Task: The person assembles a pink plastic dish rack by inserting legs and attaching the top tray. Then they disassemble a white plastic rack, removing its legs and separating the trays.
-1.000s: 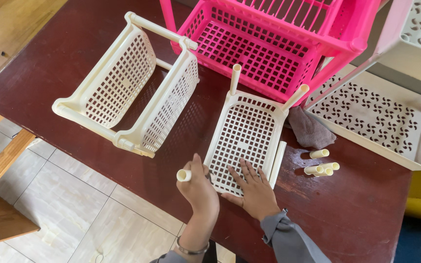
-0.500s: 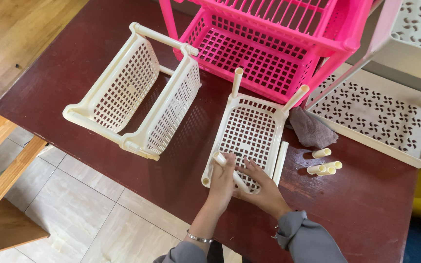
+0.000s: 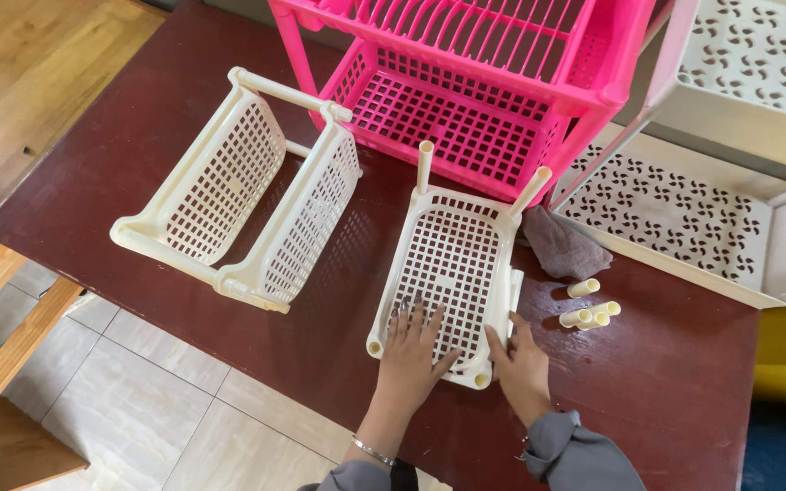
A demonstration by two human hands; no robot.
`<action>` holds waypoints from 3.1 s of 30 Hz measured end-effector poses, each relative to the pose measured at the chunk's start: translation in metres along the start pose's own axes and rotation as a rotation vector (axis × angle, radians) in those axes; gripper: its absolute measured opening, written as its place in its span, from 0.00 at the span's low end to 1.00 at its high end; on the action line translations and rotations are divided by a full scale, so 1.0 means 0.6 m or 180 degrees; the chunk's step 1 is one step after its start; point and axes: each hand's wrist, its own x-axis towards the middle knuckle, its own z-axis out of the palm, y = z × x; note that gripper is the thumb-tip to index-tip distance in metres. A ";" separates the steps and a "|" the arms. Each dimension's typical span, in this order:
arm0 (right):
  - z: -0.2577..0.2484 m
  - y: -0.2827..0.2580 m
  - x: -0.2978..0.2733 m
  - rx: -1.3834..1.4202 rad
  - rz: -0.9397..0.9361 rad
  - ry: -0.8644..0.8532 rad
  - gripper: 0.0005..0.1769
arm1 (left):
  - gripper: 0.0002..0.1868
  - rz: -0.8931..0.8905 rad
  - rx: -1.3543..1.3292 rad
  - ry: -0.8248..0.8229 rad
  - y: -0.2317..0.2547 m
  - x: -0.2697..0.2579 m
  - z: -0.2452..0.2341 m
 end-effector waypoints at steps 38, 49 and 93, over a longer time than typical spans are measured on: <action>0.037 -0.087 -0.004 0.2405 -0.0730 -0.0072 0.20 | 0.34 -0.0128 0.0863 0.0193 -0.152 -0.042 -0.070; 0.083 -0.023 0.000 0.2434 -0.0778 0.0016 0.20 | 0.54 -0.0731 0.0836 -0.0050 -0.056 0.004 0.031; 0.102 -0.048 -0.019 0.1933 -0.0341 0.0995 0.24 | 0.53 -0.0802 0.0856 0.0049 -0.048 0.014 0.025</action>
